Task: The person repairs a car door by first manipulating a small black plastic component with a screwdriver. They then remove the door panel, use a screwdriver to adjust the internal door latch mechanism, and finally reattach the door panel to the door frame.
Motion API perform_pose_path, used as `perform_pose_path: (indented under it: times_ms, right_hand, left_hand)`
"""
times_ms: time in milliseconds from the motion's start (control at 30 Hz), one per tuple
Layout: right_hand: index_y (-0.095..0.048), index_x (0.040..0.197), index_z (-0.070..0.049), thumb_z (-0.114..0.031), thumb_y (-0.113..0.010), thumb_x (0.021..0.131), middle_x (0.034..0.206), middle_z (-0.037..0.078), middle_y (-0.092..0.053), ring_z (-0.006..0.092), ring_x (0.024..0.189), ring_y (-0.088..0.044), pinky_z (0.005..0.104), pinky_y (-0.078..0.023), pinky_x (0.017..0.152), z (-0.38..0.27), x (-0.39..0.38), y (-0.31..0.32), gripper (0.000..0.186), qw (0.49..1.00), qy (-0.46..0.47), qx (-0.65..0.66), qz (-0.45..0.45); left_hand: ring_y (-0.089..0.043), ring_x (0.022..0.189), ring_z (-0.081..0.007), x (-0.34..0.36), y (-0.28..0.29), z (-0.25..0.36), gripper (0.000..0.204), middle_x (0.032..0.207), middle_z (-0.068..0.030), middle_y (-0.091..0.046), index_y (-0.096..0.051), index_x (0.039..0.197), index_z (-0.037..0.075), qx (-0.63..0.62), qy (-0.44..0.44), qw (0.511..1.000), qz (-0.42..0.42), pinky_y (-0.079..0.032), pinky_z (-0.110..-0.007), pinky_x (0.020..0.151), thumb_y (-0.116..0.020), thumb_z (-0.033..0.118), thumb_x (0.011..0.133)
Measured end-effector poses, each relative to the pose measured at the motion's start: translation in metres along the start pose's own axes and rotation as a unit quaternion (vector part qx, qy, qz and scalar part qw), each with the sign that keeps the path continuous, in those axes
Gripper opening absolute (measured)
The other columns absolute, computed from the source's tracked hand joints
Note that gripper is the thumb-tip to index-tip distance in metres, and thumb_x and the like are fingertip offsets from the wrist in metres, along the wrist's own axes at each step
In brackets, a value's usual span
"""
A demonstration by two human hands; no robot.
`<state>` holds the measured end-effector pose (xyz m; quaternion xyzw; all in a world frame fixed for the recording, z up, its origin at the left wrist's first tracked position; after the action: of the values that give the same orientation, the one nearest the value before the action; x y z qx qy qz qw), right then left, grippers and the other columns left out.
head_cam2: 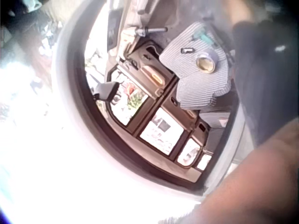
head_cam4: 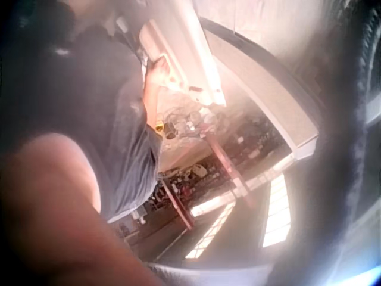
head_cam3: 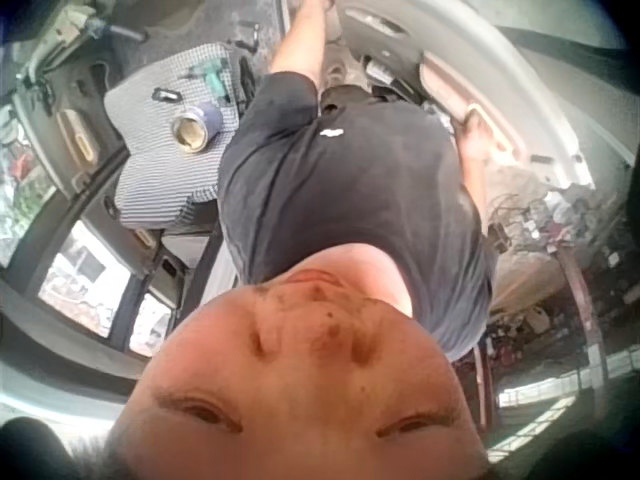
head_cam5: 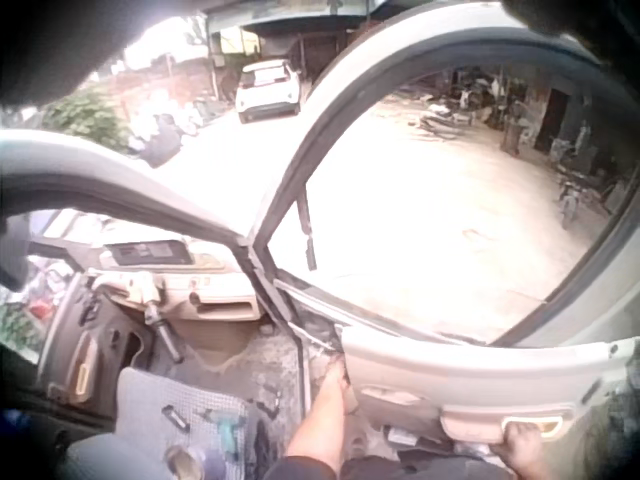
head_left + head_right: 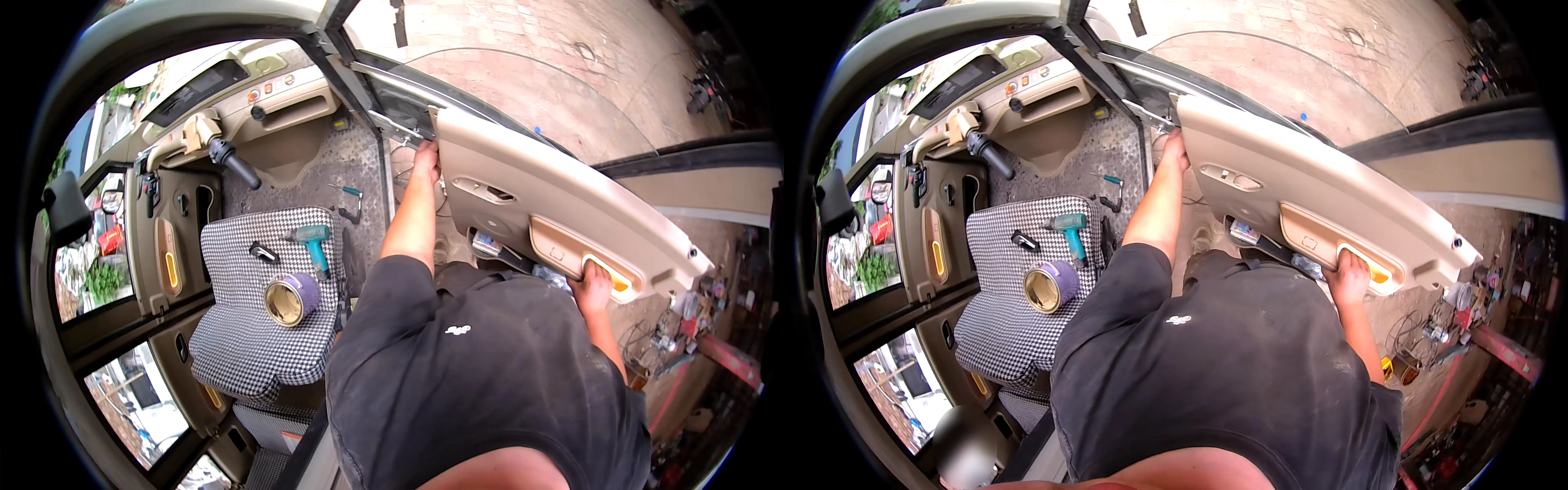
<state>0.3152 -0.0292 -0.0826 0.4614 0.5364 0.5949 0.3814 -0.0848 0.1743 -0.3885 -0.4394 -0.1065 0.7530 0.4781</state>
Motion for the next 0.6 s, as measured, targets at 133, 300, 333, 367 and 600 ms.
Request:
perform_pose_path:
  times_ms: [133,300,333,367,600]
  right_hand:
    - [-0.058,0.085,-0.004,-0.017,-0.078,0.056,0.072,0.013,-0.062,0.0326,0.071,-0.062,0.0435,-0.050,0.068,0.009,-0.006,-0.004,0.037,1.000,-0.012,-0.007,-0.021]
    - [-0.054,0.076,-0.006,-0.019,-0.081,0.055,0.068,0.012,-0.058,0.0322,0.068,-0.060,0.0430,-0.049,0.065,0.014,-0.004,0.010,0.037,1.000,0.002,0.008,-0.006]
    - [-0.053,0.074,-0.006,-0.020,-0.082,0.055,0.067,0.011,-0.057,0.0321,0.067,-0.060,0.0429,-0.049,0.065,0.015,-0.004,0.013,0.037,1.000,0.005,0.013,-0.007]
    - [-0.050,0.070,-0.007,-0.020,-0.082,0.055,0.064,0.011,-0.054,0.0319,0.065,-0.058,0.0425,-0.048,0.063,0.014,-0.004,0.017,0.038,1.000,0.018,0.017,0.008]
    - [-0.047,0.066,-0.007,-0.018,-0.083,0.050,0.063,0.011,-0.052,0.0326,0.062,-0.057,0.0428,-0.047,0.061,0.020,-0.009,0.034,0.041,0.997,0.046,0.058,0.034]
  left_hand:
    - [-0.064,0.081,-0.0139,-0.053,-0.019,0.037,0.022,0.097,-0.0032,-0.067,-0.059,0.120,0.008,-0.004,-0.054,0.993,-0.103,-0.054,-0.029,0.072,-0.054,0.016,0.101]
    - [-0.063,0.098,-0.0196,-0.098,-0.028,0.070,0.029,0.111,-0.0069,-0.065,-0.057,0.128,0.009,-0.120,-0.041,0.959,-0.253,-0.052,-0.035,0.088,-0.054,0.017,0.101]
    - [-0.063,0.101,-0.0208,-0.104,-0.031,0.075,0.029,0.115,-0.0079,-0.065,-0.057,0.129,0.009,-0.132,-0.036,0.951,-0.277,-0.051,-0.036,0.091,-0.054,0.017,0.101]
    - [-0.063,0.107,-0.0228,-0.106,-0.032,0.078,0.030,0.120,-0.0102,-0.065,-0.057,0.128,0.007,-0.158,-0.031,0.950,-0.269,-0.051,-0.038,0.095,-0.055,0.015,0.099]
    - [-0.063,0.110,-0.0235,-0.136,-0.068,0.121,0.038,0.120,-0.0103,-0.065,-0.058,0.127,0.000,-0.052,0.105,0.900,-0.419,-0.049,-0.036,0.098,-0.063,0.014,0.093]
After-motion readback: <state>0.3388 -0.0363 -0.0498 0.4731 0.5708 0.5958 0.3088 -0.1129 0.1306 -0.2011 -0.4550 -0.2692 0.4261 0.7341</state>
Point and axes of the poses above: each hand's wrist, its own x-axis towards the middle knuckle, its own y-axis out of the back of the hand, z = x × y, the point moved 4 cm from there along x, towards the middle knuckle
